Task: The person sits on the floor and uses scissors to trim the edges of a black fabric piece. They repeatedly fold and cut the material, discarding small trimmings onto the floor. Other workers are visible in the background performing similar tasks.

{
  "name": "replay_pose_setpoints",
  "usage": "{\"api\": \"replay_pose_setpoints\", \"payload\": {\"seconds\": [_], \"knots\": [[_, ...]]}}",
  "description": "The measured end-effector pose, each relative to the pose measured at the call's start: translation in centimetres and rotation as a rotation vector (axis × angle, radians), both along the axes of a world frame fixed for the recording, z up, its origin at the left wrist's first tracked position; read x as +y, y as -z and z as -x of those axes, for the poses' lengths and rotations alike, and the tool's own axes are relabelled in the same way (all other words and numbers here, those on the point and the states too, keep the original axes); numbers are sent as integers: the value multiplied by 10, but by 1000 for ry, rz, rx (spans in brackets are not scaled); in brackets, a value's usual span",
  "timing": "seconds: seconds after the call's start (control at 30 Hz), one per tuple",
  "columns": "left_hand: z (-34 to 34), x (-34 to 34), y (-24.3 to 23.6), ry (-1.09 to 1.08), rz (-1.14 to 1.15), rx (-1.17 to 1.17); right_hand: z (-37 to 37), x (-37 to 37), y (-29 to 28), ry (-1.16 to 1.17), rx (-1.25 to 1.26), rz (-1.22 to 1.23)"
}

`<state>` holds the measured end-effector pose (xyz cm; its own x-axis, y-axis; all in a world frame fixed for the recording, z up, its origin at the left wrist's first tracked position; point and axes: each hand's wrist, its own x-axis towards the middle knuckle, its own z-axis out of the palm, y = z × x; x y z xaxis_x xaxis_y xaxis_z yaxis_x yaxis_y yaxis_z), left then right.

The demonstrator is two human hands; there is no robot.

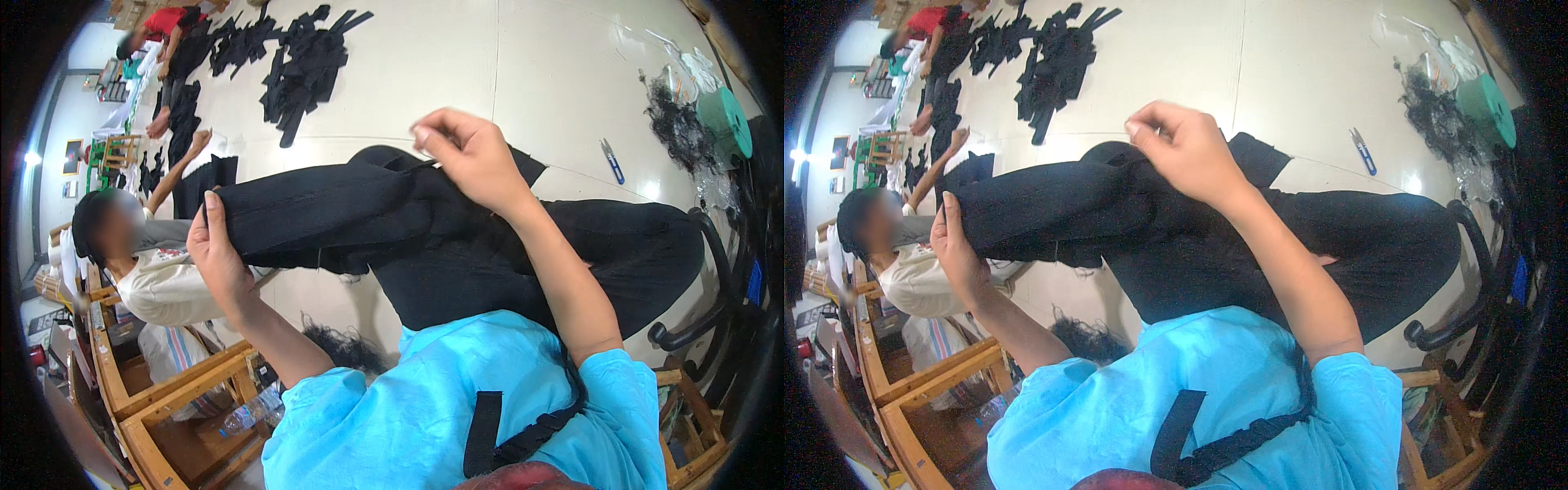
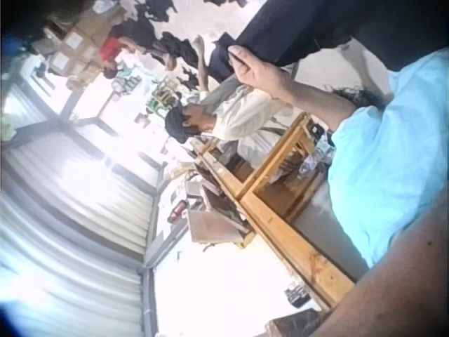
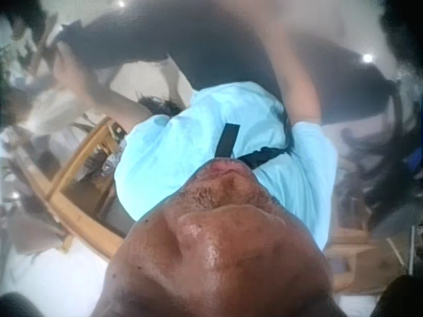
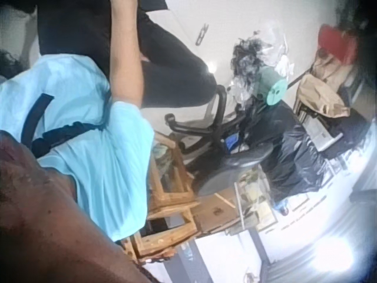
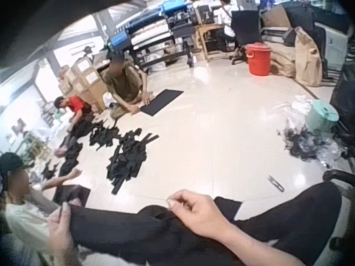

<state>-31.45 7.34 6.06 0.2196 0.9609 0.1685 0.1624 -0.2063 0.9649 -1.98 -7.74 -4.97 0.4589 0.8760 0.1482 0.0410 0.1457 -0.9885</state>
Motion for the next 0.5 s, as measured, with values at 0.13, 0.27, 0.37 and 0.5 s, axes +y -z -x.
{"api": "replay_pose_setpoints", "payload": {"seconds": [0.13,0.27,0.37,0.5], "knots": [[14,0,24,-17,-48,169,13,0,4,-89,-827,-3],[21,9,48,-28,-359,392,10,-3,0,-111,-875,-17],[39,10,69,-8,-56,285,11,-6,14,-146,-804,-44],[50,14,102,-32,147,194,14,-15,43,-161,-640,-38]]}}
